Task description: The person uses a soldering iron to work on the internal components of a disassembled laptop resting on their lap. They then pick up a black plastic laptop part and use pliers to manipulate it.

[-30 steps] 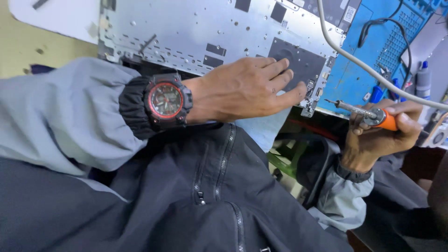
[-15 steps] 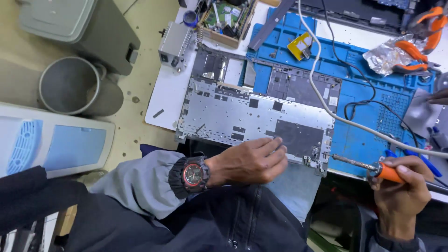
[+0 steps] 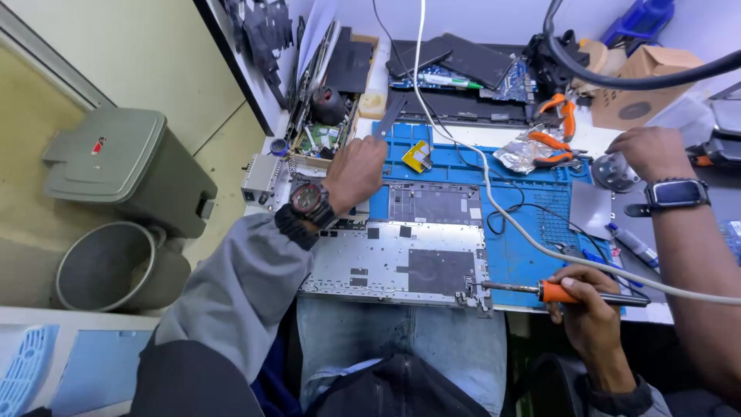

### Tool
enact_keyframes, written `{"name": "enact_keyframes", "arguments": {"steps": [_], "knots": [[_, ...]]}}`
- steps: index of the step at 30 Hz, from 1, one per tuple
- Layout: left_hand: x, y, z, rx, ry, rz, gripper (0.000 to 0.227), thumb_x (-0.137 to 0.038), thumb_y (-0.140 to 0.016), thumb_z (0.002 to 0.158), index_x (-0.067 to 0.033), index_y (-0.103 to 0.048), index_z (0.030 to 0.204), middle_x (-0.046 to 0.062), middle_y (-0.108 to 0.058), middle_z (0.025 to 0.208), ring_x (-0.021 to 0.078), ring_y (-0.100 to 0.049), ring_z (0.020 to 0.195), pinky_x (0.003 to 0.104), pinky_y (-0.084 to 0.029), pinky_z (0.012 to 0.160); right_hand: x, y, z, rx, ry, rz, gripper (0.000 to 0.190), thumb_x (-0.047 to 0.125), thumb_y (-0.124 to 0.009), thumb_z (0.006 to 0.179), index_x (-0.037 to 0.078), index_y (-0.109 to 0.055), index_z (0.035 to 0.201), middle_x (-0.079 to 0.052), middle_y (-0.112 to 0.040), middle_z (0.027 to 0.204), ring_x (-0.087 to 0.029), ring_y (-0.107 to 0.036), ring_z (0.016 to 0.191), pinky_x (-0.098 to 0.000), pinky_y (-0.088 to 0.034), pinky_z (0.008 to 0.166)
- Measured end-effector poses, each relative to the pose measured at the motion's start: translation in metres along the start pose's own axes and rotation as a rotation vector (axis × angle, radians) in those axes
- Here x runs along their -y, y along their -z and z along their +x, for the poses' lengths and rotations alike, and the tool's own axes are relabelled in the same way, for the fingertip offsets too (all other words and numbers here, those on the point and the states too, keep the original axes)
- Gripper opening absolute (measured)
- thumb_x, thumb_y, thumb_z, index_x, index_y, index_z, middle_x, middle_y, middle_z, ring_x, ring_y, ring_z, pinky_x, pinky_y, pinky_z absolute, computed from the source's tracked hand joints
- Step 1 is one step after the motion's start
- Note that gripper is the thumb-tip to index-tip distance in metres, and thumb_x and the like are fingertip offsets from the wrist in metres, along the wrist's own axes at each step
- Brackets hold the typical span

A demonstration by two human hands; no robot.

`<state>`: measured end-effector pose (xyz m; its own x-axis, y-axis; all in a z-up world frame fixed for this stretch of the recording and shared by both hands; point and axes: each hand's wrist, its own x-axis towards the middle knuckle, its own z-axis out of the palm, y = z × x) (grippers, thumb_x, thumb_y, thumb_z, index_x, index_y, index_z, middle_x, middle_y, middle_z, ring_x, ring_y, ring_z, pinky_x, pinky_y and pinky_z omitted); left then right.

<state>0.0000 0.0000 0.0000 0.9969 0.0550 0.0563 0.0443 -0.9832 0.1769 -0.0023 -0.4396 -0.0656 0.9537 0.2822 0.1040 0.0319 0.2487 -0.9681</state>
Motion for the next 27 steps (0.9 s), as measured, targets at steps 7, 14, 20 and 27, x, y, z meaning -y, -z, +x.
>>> {"name": "enact_keyframes", "arguments": {"steps": [7, 14, 20, 27], "knots": [[0.03, -0.042, 0.049, -0.178, 0.015, 0.087, 0.027, 0.006, -0.062, 0.084, 0.0002, -0.061, 0.111, 0.022, -0.065, 0.097, 0.0445, -0.068, 0.079, 0.053, -0.059, 0.06, 0.004, 0.002, -0.004, 0.062, 0.054, -0.036, 0.018, 0.007, -0.059, 0.089, -0.009, -0.067, 0.087, -0.022, -0.063, 0.082, -0.026, -0.055, 0.04, -0.0223, -0.043, 0.036], [0.022, -0.017, 0.031, -0.157, 0.073, -0.097, 0.04, 0.016, -0.063, 0.082, -0.0028, -0.056, 0.116, 0.018, -0.063, 0.102, 0.0389, -0.067, 0.085, 0.047, -0.063, 0.068, -0.009, 0.008, -0.004, 0.016, 0.009, 0.017, 0.016, 0.005, -0.06, 0.089, -0.01, -0.066, 0.088, -0.024, -0.067, 0.087, -0.028, -0.054, 0.04, -0.0244, -0.044, 0.036], [0.011, 0.024, -0.015, -0.023, 0.135, -0.234, 0.055, 0.009, -0.051, 0.092, -0.0018, -0.051, 0.146, 0.014, -0.061, 0.11, 0.0292, -0.063, 0.098, 0.04, -0.059, 0.089, -0.003, 0.002, -0.004, 0.037, 0.024, 0.016, 0.016, 0.005, -0.06, 0.09, -0.009, -0.065, 0.087, -0.023, -0.066, 0.087, -0.025, -0.054, 0.04, -0.0237, -0.044, 0.036], [0.025, 0.038, -0.09, -0.164, -0.054, -0.552, 0.053, 0.001, -0.066, 0.084, 0.0032, -0.063, 0.137, 0.018, -0.065, 0.091, 0.0288, -0.07, 0.067, 0.045, -0.056, 0.057, 0.003, -0.012, -0.001, 0.062, 0.143, 0.043, 0.021, 0.011, -0.061, 0.086, -0.01, -0.064, 0.085, -0.02, -0.056, 0.064, -0.02, -0.05, 0.029, -0.029, -0.041, 0.025]]}}
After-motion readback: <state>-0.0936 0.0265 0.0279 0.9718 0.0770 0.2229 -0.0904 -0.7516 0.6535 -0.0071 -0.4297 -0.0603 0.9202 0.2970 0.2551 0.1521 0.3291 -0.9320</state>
